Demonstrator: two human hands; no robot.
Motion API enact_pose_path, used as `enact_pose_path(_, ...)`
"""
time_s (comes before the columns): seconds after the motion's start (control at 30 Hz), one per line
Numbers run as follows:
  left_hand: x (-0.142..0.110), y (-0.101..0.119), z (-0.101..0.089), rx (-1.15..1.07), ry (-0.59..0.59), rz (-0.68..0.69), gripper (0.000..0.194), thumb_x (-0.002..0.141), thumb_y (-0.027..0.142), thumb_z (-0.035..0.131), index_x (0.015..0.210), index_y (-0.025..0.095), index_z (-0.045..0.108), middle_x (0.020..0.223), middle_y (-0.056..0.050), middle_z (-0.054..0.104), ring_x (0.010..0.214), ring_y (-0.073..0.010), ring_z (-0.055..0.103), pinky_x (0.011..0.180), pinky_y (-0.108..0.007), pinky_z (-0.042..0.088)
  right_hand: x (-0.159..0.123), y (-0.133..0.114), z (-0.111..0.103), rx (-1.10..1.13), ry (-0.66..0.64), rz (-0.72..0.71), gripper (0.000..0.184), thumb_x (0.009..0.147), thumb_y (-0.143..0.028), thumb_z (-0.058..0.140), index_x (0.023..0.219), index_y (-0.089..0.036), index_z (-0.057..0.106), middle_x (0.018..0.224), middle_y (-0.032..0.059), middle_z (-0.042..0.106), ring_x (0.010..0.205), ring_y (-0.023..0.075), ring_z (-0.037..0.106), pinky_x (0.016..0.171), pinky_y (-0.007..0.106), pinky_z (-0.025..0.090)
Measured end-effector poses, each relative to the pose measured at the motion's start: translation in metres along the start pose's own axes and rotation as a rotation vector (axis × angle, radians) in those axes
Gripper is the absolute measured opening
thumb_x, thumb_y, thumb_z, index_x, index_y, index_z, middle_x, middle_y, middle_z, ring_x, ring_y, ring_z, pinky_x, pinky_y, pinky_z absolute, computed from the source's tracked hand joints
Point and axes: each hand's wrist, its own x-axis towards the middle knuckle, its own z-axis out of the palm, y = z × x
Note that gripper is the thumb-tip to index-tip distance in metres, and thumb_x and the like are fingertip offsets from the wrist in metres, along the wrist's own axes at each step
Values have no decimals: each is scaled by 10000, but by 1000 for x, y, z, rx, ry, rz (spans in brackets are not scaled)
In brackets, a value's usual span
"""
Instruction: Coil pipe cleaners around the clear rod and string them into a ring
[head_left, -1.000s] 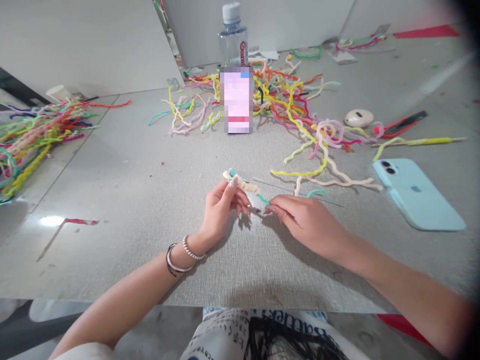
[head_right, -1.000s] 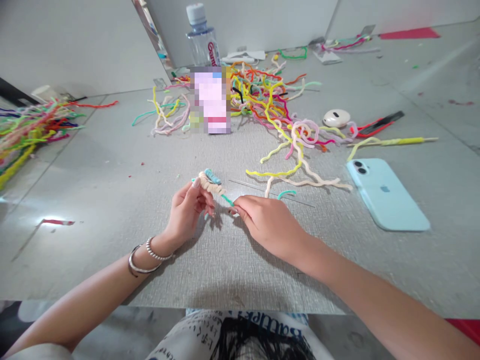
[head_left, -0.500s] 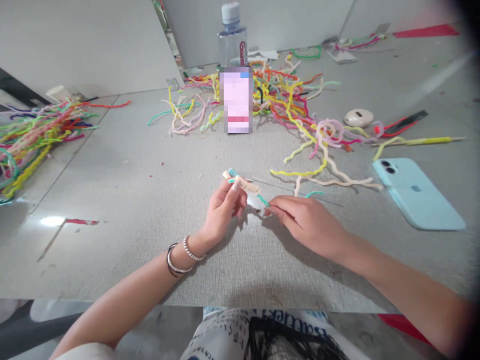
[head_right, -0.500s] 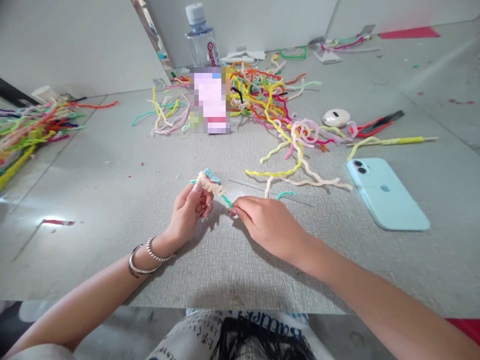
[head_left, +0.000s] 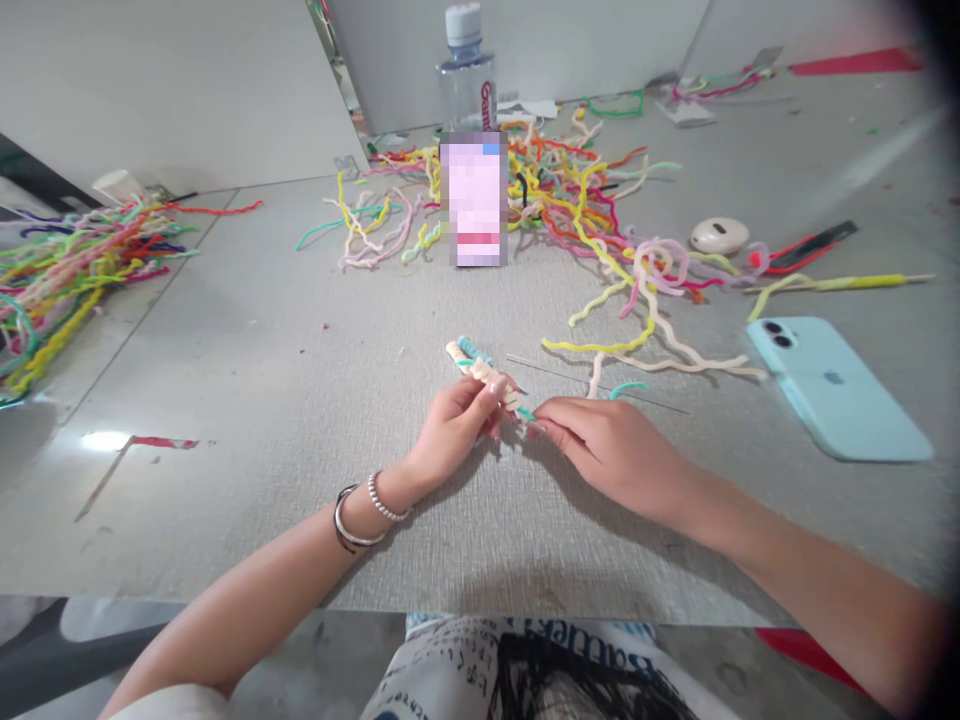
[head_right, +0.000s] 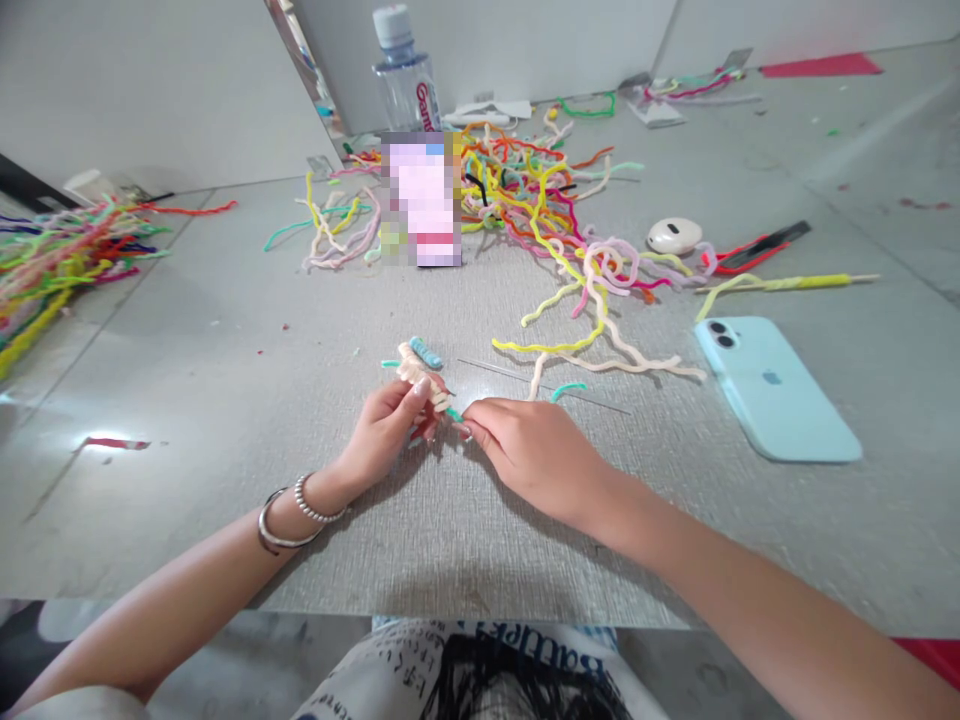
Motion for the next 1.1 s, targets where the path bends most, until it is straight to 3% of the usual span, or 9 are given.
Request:
enact_pose_path(0.23, -2, 2, 2, 87, -78, 37, 392, 876, 518, 582, 848, 131, 638, 645, -9, 572, 541, -87, 477, 518, -222, 409, 0, 1, 0, 12, 23, -9, 255, 1001, -273, 448, 832, -205, 626, 766, -8, 683, 674, 150, 620, 598, 241, 358)
enact_pose_path(0.37, 1, -3, -2, 270, -68, 111, 374, 939, 462, 509, 886, 124, 661, 675, -27, 611, 537, -89, 494, 525, -225, 421, 0, 3, 3, -63, 47, -27, 235, 989, -250, 466, 843, -202, 643, 760, -6, 699, 681, 166, 646, 591, 258, 372)
enact_pose_path(0.47, 4, 1, -14, 568, -106, 274, 337, 980, 417, 461, 1004, 151, 668, 796, -49, 667, 607, -110, 549, 556, -230, 444, 1, 7, 4, -162, 125, -52, 189, 967, -205, 488, 892, -183, 661, 847, 23, 734, 765, 202, 685, 634, 284, 403)
enact_pose_path(0.6, 9, 21, -41, 1203, -76, 591, 308, 932, 405, 572, 1119, 164, 612, 1139, -123, 646, 1004, -229, 590, 840, -357, 504, 2, 14, 2, -263, 229, -28, 174, 946, -193, 502, 901, -176, 669, 871, 36, 745, 761, 212, 693, 610, 291, 398)
enact_pose_path(0.67, 11, 31, -56, 1443, -25, 577, 302, 928, 336, 591, 1184, 176, 579, 1229, -131, 606, 1118, -265, 534, 934, -421, 473, 3, 16, -1, -293, 258, 4, 181, 942, -202, 498, 878, -180, 666, 816, 31, 732, 704, 199, 678, 574, 287, 378)
enact_pose_path(0.83, 11, 33, -73, 1594, -82, 481, 394, 903, 319, 633, 1274, 234, 530, 1299, -110, 555, 1194, -275, 476, 951, -418, 455, 4, 20, -7, -324, 315, 23, 200, 929, -212, 480, 824, -187, 647, 774, 29, 706, 658, 183, 641, 554, 280, 354)
enact_pose_path(1.0, 10, 25, -65, 1640, -99, 448, 193, 916, 336, 609, 1036, 187, 632, 993, -89, 593, 947, -231, 521, 813, -340, 471, 4, 17, -11, -307, 331, 8, 214, 926, -220, 467, 796, -187, 634, 743, 29, 685, 627, 166, 609, 553, 269, 356)
enact_pose_path(1.1, 9, 25, -62, 1646, -94, 454, 168, 902, 330, 627, 945, 167, 632, 1015, -102, 594, 974, -246, 517, 819, -347, 471, 4, 16, -13, -317, 316, 5, 234, 930, -220, 454, 777, -190, 629, 752, 40, 690, 653, 175, 618, 571, 274, 362)
